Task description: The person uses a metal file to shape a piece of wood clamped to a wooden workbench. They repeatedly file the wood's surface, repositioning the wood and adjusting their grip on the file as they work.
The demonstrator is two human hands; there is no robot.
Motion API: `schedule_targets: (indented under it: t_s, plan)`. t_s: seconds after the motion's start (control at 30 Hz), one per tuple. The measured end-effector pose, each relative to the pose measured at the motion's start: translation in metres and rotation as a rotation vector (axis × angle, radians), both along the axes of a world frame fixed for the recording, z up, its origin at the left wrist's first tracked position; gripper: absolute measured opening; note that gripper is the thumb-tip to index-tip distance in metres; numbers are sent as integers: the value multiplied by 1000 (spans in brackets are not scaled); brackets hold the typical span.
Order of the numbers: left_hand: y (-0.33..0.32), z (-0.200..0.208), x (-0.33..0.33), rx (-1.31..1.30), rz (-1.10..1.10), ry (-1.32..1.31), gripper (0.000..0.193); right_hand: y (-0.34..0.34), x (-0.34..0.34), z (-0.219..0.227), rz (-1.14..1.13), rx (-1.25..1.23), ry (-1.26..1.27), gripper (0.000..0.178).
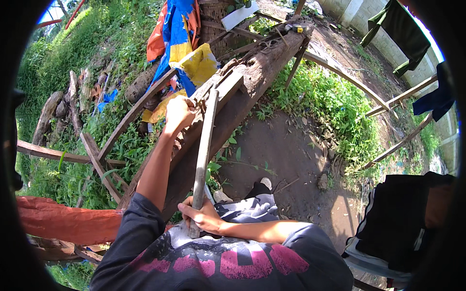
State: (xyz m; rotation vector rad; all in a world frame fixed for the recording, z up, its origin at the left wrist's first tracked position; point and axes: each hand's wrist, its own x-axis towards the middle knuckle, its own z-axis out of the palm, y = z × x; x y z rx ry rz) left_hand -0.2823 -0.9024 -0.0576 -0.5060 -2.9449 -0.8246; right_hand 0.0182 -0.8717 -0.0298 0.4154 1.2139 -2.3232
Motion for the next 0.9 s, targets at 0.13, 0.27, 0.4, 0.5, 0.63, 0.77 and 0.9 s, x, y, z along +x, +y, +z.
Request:
schedule_targets:
  t_s: [0.13,0.27,0.4,0.5,0.63,0.77,0.9]
  plan:
    - [-3,24,0,346,51,-76,23,54,-4,-25,-109,315,221,18]
    - [6,34,12,790,154,-25,19,135,-47,-59,-368,613,437,13]
    - [57,23,53,1417,327,-359,18,217,-93,-39,-490,698,523,7]
    - [118,8,76,1674,586,-463,13,274,-106,-41,-538,688,455,8]
    - [160,-25,64,2033,589,-434,11,354,-114,-53,-534,764,231,16]
    - [176,-1,53,2101,917,-346,9,402,-129,-56,-472,834,62,17]
    - [187,6,51,2036,951,-232,11,422,-146,-65,-407,799,100,17]
